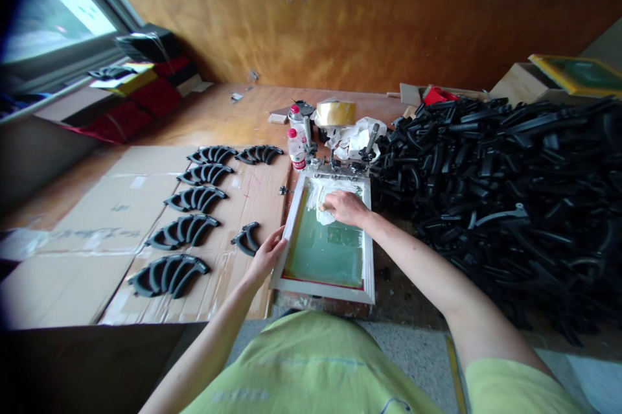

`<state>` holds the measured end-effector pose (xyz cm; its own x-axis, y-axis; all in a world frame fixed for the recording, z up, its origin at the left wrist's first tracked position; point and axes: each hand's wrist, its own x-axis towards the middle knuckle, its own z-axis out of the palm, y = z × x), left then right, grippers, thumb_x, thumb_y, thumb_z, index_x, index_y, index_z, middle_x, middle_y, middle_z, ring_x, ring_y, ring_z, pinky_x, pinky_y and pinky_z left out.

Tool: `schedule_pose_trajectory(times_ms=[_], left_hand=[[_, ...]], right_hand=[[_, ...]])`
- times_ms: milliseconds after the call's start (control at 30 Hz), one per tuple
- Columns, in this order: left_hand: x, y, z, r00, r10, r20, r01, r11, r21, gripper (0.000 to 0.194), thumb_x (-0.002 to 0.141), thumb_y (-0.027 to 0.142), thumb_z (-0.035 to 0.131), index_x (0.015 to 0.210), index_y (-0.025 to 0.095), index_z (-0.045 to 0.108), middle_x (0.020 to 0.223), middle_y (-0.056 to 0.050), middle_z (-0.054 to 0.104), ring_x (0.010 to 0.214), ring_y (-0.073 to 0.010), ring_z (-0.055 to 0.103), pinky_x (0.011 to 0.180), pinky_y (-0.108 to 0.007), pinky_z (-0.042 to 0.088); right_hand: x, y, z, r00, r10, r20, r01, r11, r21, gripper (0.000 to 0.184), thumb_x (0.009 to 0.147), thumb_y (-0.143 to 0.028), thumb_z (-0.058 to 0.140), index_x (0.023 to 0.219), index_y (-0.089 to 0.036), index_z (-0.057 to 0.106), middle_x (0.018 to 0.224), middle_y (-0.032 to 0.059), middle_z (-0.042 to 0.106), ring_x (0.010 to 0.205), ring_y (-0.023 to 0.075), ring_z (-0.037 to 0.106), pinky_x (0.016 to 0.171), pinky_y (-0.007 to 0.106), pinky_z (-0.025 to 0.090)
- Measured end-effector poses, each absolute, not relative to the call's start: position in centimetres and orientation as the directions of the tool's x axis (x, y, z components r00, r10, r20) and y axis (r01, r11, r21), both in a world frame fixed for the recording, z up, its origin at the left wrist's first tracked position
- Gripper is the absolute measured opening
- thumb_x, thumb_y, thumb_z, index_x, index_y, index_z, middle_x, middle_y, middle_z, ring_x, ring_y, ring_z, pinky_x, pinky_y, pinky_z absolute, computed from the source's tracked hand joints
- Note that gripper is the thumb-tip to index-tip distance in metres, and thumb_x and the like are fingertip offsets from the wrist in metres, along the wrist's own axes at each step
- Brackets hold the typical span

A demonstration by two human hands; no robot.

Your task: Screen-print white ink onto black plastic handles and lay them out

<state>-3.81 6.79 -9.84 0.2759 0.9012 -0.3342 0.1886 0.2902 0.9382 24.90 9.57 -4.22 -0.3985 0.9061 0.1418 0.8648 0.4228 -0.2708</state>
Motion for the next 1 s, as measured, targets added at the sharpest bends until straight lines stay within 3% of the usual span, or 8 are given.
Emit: schedule_pose_trajectory(times_ms=[133,300,433,500,600,733,933,1000], left_hand=[[-3.9,6.7,-9.6,0.287,0.892,-0.348,0.169,0.311,0.935,0.068,0.079,0.051,0.061,0.137,0.018,0.048,0.083,-0.003,0.066,0.068,-0.0141,0.059,0.06,-0.023,0.046],[-3.9,6.8,-9.0,0.268,0.89,-0.37,0.19,0.328,0.926,0.072,0.077,0.055,0.062,0.137,0.018,0.048,0.081,-0.002,0.066,0.066,-0.0137,0.059,0.058,-0.022,0.044],[-4.3,7.1,-5.9,0.301,0.872,-0.387,0.156,0.355,0.922,0.079,0.075,0.057,0.064,0.141,0.019,0.043,0.078,-0.001,0.066,0.061,-0.0129,0.057,0.053,-0.021,0.041],[-4.2,7.4,-3.4,0.311,0.874,-0.374,0.116,0.355,0.927,0.074,0.076,0.061,0.06,0.135,0.019,0.051,0.075,-0.001,0.066,0.059,-0.0131,0.056,0.051,-0.021,0.04],[-3.4,8.5,0.6,0.312,0.893,-0.323,0.024,0.333,0.943,0.062,0.082,0.067,0.048,0.116,0.018,0.065,0.079,-0.003,0.067,0.061,-0.014,0.058,0.051,-0.023,0.043],[-0.5,11.5,4.9,0.267,0.958,-0.104,-0.214,0.164,0.963,0.049,0.087,0.059,0.045,0.109,0.019,0.065,0.087,-0.003,0.068,0.067,-0.0125,0.061,0.057,-0.022,0.047],[2.8,13.5,5.7,0.193,0.978,-0.077,-0.387,0.148,0.91,0.044,0.086,0.053,0.052,0.112,0.019,0.059,0.078,-0.002,0.065,0.065,-0.0108,0.062,0.054,-0.019,0.048],[3.2,11.6,3.4,0.208,0.962,-0.176,-0.369,0.244,0.897,0.047,0.084,0.054,0.056,0.114,0.018,0.058,0.083,-0.003,0.067,0.064,-0.01,0.062,0.053,-0.018,0.048]], right_hand=[[24.6,7.8,-5.6,-0.403,0.878,0.26,0.852,0.463,-0.243,0.019,0.08,-0.005,0.051,0.09,-0.015,0.064,0.092,0.01,0.065,0.096,0.0229,0.055,0.08,0.032,0.043],[25.1,8.3,-4.6,-0.422,0.878,0.225,0.807,0.477,-0.349,0.009,0.084,-0.018,0.06,0.092,-0.019,0.065,0.085,0.0051,0.066,0.084,0.0203,0.06,0.076,0.031,0.046],[25.9,13.4,-2.0,-0.159,0.96,0.232,0.88,0.245,-0.407,0.044,0.08,-0.025,0.069,0.123,-0.027,0.058,0.103,0.0037,0.068,0.087,0.0206,0.063,0.076,0.031,0.047],[27.3,15.2,-0.8,-0.032,0.975,0.219,0.903,0.123,-0.413,0.059,0.077,-0.027,0.071,0.133,-0.029,0.051,0.103,0.004,0.069,0.085,0.0213,0.064,0.076,0.031,0.047],[31.2,15.1,0.2,0.164,0.956,0.242,0.895,-0.041,-0.445,0.045,0.082,-0.03,0.064,0.126,-0.025,0.056,0.088,0.0034,0.07,0.079,0.0208,0.064,0.074,0.031,0.047],[34.9,11.0,-2.4,0.413,0.89,0.194,0.825,-0.275,-0.495,0.021,0.087,-0.026,0.049,0.1,-0.018,0.064,0.08,0.0051,0.068,0.074,0.0202,0.061,0.072,0.033,0.048],[30.1,7.3,-9.1,0.046,0.993,0.107,0.9,0.005,-0.436,0.036,0.076,-0.026,0.071,0.11,-0.021,0.062,0.1,0.007,0.066,0.096,0.0224,0.058,0.084,0.035,0.046],[27.8,6.8,-9.2,-0.021,0.995,0.099,0.928,0.056,-0.368,0.026,0.08,-0.026,0.069,0.105,-0.021,0.064,0.101,0.0084,0.064,0.1,0.0241,0.055,0.087,0.038,0.044]])
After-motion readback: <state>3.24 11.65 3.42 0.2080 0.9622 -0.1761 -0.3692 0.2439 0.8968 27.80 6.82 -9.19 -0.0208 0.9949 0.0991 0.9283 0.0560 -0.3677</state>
